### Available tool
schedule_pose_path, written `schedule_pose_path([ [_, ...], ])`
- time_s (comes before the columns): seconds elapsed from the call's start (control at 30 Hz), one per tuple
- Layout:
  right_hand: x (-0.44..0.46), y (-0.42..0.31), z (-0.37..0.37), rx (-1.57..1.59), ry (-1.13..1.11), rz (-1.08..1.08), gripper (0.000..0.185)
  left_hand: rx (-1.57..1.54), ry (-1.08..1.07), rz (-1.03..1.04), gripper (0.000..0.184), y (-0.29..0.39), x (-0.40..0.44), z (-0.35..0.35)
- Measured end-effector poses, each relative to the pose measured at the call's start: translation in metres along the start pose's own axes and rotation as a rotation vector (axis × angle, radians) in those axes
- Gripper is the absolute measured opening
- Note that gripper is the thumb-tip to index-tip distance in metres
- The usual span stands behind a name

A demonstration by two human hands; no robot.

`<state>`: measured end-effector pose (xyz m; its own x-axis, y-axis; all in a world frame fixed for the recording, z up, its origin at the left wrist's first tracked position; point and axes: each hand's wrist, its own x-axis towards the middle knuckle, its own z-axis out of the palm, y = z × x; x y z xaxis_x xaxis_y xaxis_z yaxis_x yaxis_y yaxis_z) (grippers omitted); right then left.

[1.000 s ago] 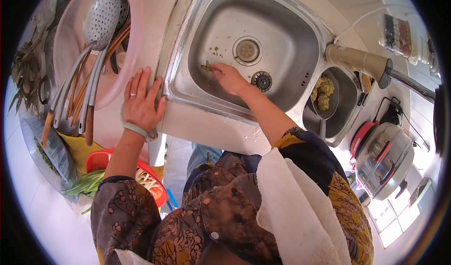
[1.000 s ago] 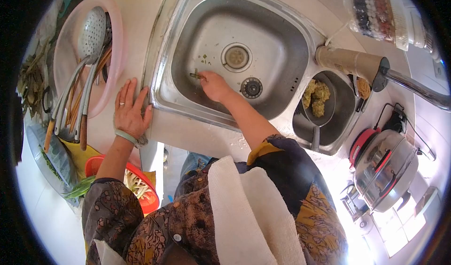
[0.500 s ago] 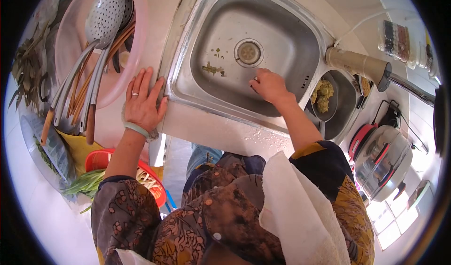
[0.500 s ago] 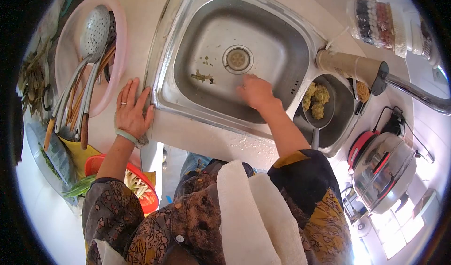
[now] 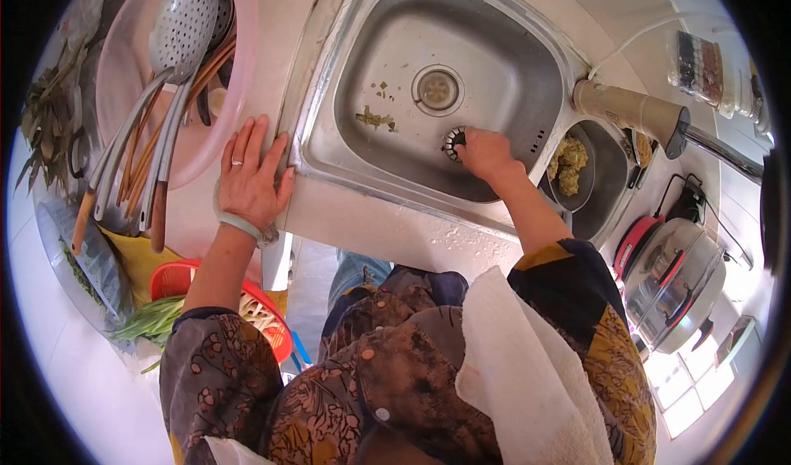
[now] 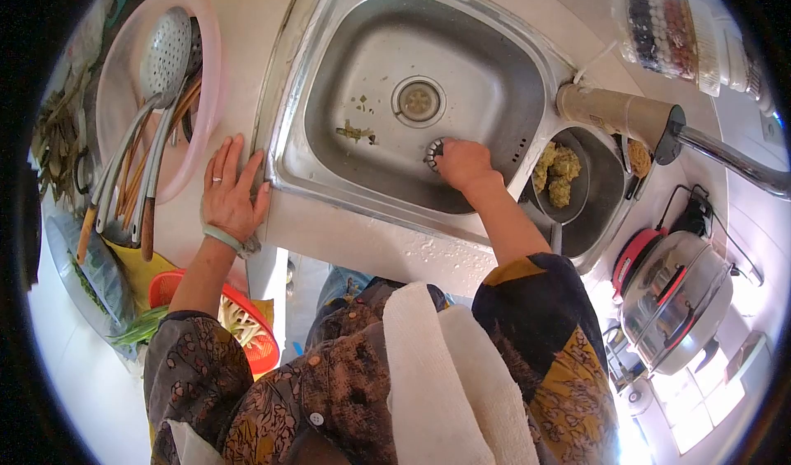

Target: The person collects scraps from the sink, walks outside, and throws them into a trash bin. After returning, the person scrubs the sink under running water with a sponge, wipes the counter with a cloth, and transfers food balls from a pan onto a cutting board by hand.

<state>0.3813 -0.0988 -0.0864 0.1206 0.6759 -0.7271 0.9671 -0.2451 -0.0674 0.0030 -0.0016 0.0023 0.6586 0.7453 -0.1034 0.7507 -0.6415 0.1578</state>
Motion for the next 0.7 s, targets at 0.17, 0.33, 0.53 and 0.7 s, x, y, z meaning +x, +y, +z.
schedule_pose_path([
  [0.17, 0.009, 0.009, 0.014, -0.055, -0.027, -0.043, 0.033, 0.011, -0.005, -0.014, 0.05, 0.0, 0.0, 0.001],
  [0.33, 0.011, 0.006, 0.017, -0.078, -0.046, -0.052, 0.031, 0.0, -0.009, -0.009, 0.05, -0.001, -0.001, 0.0],
  [0.53, 0.01, 0.001, 0.009, -0.014, 0.036, -0.058, 0.031, -0.006, -0.002, -0.007, 0.049, -0.001, -0.001, 0.0],
  [0.7, 0.016, -0.006, -0.004, 0.059, 0.046, -0.06, 0.035, -0.003, -0.006, -0.009, 0.049, -0.001, 0.0, 0.001],
])
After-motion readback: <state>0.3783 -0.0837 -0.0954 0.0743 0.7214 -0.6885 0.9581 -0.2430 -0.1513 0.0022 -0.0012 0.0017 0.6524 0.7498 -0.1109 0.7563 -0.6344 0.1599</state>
